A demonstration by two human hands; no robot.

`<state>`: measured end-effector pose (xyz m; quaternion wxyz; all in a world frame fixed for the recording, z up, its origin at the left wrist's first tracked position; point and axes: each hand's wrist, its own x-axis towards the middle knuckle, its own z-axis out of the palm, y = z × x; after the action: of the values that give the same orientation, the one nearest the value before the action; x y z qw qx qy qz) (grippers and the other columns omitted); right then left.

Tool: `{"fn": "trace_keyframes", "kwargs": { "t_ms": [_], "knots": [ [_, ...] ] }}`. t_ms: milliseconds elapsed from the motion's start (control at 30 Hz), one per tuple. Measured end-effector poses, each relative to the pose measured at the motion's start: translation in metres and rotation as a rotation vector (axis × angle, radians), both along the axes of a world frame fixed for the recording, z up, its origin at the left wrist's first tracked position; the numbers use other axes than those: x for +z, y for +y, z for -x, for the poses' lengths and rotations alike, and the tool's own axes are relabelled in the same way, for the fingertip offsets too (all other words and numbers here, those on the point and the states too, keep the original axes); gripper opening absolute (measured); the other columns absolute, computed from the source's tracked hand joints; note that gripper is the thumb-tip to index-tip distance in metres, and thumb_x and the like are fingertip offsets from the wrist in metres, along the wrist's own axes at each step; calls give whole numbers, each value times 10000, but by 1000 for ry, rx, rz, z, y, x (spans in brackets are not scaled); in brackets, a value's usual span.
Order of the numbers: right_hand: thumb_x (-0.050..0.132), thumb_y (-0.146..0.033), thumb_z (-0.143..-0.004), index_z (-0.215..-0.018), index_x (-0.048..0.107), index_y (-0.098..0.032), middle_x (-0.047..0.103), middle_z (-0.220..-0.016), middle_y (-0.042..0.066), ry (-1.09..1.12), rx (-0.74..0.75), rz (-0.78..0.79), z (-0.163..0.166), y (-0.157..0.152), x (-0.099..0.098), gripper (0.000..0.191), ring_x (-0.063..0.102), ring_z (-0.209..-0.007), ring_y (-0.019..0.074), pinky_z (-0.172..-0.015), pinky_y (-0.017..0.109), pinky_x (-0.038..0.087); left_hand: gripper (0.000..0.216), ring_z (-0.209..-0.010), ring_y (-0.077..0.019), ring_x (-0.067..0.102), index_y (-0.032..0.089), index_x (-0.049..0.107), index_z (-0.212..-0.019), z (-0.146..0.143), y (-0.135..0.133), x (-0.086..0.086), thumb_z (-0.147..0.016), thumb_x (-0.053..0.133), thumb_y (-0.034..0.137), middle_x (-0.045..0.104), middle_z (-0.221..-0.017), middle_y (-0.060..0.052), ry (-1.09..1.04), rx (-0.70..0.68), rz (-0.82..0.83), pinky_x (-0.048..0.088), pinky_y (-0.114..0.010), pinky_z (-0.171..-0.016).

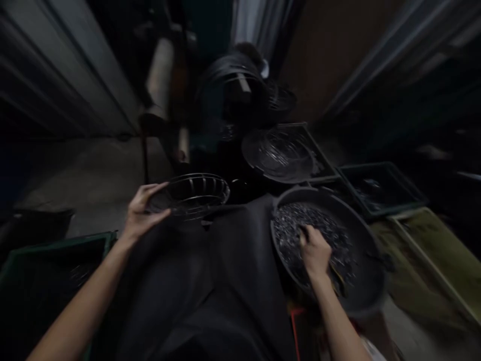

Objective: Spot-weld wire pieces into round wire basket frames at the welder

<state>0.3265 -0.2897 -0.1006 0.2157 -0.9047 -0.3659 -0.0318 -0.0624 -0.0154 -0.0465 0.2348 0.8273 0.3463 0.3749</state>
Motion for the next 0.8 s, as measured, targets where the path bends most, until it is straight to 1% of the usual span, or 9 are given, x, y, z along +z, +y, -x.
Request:
{"fn": "trace_keyframes", "kwargs": {
  "t_ms": [67,133,233,367,433,500,633,700,800],
  "knots": [
    [349,-626,-801,-833,682,-166,696,-820,131,-72,22,-83,-1,10,4,569,612,-694,243,-624,331,425,545,-1066,-210,562,247,542,-1248,-1,-2,0,-721,678,270,521,-1140,-44,15,16,17,495,-353,-925],
    [368,-680,-782,-819,692,-179,694,-766,111,-62,-28,-147,7,20,11,598,608,-654,240,-590,327,426,555,-1067,-199,558,241,537,-1253,-2,-4,1,-712,658,209,507,-1142,-46,28,24,34,490,-339,-924],
    [469,-651,-782,-953,694,-197,710,-869,88,36,-24,-263,38,33,16,535,639,-747,238,-672,329,470,567,-1058,-191,554,240,541,-1248,-5,-7,5,-698,644,146,499,-1129,-46,32,15,50,487,-332,-918],
    [481,-643,-787,-843,682,-202,712,-839,78,265,387,-258,89,54,-1,489,660,-763,230,-740,344,508,578,-1029,-189,557,245,540,-1251,-11,-9,13,-693,638,131,499,-1102,-41,15,7,90,491,-332,-908],
    [473,-638,-796,-788,667,-207,708,-786,70,390,491,-189,105,68,-4,473,664,-739,225,-721,345,523,584,-1017,-191,558,249,539,-1257,-14,-8,16,-693,638,133,496,-1091,-38,35,-9,108,494,-333,-903],
    [508,-575,-815,-869,666,-204,715,-850,61,506,524,-158,117,84,9,407,668,-791,211,-734,327,531,587,-1010,-194,555,253,541,-1262,-16,-7,20,-695,635,132,490,-1089,-39,72,-28,107,496,-335,-899],
    [576,-418,-838,-989,668,-213,716,-943,43,596,735,-240,142,128,66,271,667,-869,184,-782,299,532,609,-1013,-209,540,276,537,-1273,-19,-4,23,-693,629,114,480,-1106,-48,161,-64,66,496,-367,-910],
    [551,-357,-869,-968,686,-217,723,-908,38,475,898,-300,152,153,87,218,674,-829,169,-763,283,534,626,-1026,-218,530,298,530,-1278,-20,-3,24,-690,640,114,478,-1111,-48,195,-89,49,495,-382,-915],
    [519,-269,-897,-1107,657,-198,715,-1037,58,27,1083,-285,158,184,95,260,678,-834,159,-716,261,522,636,-1024,-218,529,311,524,-1280,-21,-2,25,-688,654,118,474,-1116,-48,206,-110,43,499,-389,-914]
  ]
}}
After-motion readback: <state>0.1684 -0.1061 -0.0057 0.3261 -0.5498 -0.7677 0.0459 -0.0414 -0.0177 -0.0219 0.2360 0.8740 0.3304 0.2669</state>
